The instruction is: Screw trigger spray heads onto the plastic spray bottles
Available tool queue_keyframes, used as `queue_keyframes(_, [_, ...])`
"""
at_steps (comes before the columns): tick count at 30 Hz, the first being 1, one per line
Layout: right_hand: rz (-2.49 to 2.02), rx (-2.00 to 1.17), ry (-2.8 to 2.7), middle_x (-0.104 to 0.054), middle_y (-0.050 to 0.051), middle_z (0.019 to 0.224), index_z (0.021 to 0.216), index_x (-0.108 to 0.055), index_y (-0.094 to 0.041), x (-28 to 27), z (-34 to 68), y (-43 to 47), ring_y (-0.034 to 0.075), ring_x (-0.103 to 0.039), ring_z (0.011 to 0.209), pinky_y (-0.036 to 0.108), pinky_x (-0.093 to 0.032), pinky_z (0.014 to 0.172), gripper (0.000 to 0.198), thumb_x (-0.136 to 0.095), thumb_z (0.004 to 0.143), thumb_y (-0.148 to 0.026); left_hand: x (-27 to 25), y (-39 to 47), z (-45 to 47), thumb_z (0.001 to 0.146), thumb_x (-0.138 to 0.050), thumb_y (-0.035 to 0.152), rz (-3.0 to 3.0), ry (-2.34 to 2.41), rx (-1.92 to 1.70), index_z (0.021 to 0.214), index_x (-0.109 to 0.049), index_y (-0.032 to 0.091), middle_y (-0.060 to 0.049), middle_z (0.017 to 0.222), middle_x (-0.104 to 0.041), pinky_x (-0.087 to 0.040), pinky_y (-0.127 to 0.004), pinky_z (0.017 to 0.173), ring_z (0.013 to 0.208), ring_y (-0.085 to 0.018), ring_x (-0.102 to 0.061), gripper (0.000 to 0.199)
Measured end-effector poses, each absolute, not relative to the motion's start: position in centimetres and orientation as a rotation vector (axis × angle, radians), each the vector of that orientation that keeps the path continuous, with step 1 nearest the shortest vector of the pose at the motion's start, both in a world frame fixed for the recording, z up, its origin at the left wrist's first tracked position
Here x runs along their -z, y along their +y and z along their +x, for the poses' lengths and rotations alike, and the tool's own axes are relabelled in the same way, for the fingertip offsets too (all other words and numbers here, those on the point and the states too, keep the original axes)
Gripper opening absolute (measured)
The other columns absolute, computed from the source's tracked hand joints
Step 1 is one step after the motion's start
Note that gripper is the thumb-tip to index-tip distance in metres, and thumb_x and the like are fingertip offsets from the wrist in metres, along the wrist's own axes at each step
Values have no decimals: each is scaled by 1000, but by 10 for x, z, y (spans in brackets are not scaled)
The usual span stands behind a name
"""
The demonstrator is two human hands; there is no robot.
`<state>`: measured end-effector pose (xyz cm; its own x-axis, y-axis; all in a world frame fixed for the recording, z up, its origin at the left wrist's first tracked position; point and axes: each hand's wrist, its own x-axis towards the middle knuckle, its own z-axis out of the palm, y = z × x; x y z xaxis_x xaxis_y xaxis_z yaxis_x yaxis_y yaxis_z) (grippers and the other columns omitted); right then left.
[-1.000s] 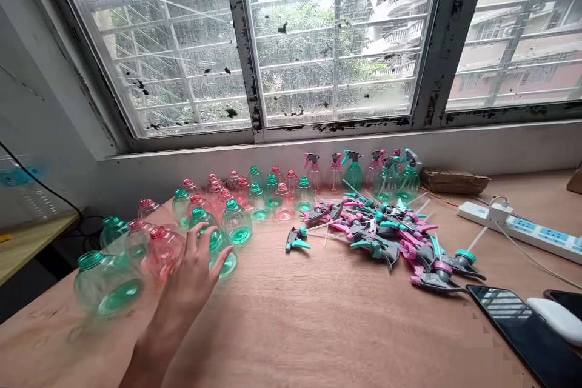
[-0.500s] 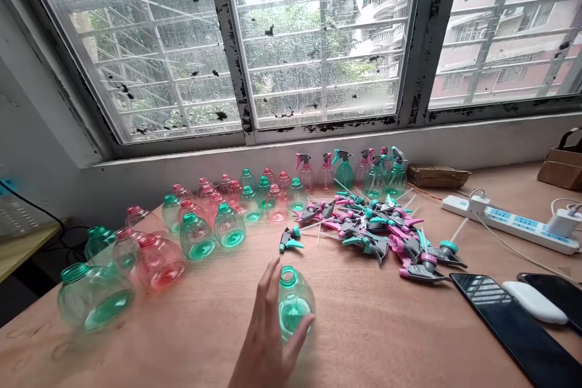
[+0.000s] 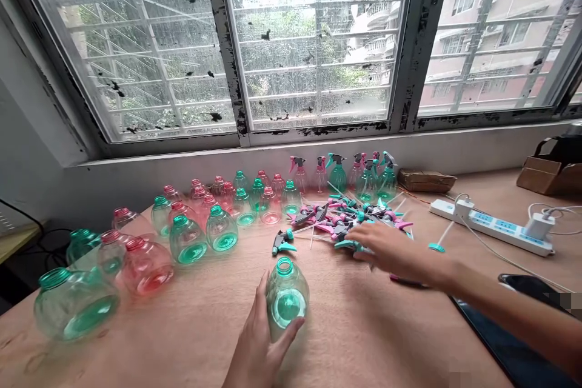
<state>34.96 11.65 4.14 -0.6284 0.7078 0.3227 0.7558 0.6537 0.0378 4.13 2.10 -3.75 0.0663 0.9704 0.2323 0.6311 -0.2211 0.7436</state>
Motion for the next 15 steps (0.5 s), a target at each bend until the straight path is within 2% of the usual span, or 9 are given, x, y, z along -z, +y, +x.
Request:
queue_keyframes(2, [-1190, 347, -2646, -76, 13, 112, 115, -67, -15, -19, 339, 118, 32, -68, 102, 44, -55, 84, 29, -71, 87, -12, 37, 21, 42, 93, -61, 41, 1900, 1573, -990, 152, -21, 25, -16, 158, -42, -34, -56, 119, 146, -33, -40, 72])
queue_keyframes(4, [-1224, 451, -2648, -76, 17, 110, 113, -67, -12, -3, 332, 122, 35, -68, 98, 45, -52, 80, 28, -63, 86, -3, 36, 21, 42, 93, -61, 40, 1901, 1556, -961, 152, -21, 24, -16, 158, -42, -33, -56, 119, 146, -33, -40, 72])
queue_keyframes(8, [-1220, 575, -2650, -78, 14, 93, 94, -70, -14, 1, 328, 130, 33, -67, 87, 44, -48, 78, 22, -58, 86, 2, 37, 22, 44, 94, -60, 38, 1877, 1518, -946, 152, -20, 22, -18, 160, -37, -26, -61, 121, 148, -34, -34, 73])
queue_keyframes(10, [-1197, 599, -2640, -78, 12, 87, 88, -69, -17, -5, 329, 129, 32, -67, 84, 43, -46, 79, 22, -59, 86, 3, 38, 21, 44, 92, -63, 38, 1840, 1497, -982, 150, -21, 21, -20, 158, -39, -28, -62, 119, 147, -36, -37, 74])
queue_keyframes(12, [-1177, 597, -2608, -78, 9, 85, 88, -69, -18, -11, 331, 125, 30, -67, 83, 43, -46, 81, 24, -58, 87, 3, 39, 20, 43, 91, -65, 38, 1819, 1475, -1014, 147, -25, 21, -21, 153, -46, -35, -59, 116, 142, -36, -44, 71])
queue_keyframes(15, [-1155, 556, -2508, -78, 9, 95, 105, -67, -19, -22, 336, 115, 30, -68, 89, 43, -47, 85, 26, -55, 91, 1, 39, 17, 42, 90, -68, 39, 1831, 1454, -1051, 140, -33, 24, -17, 144, -55, -43, -54, 112, 133, -34, -54, 64])
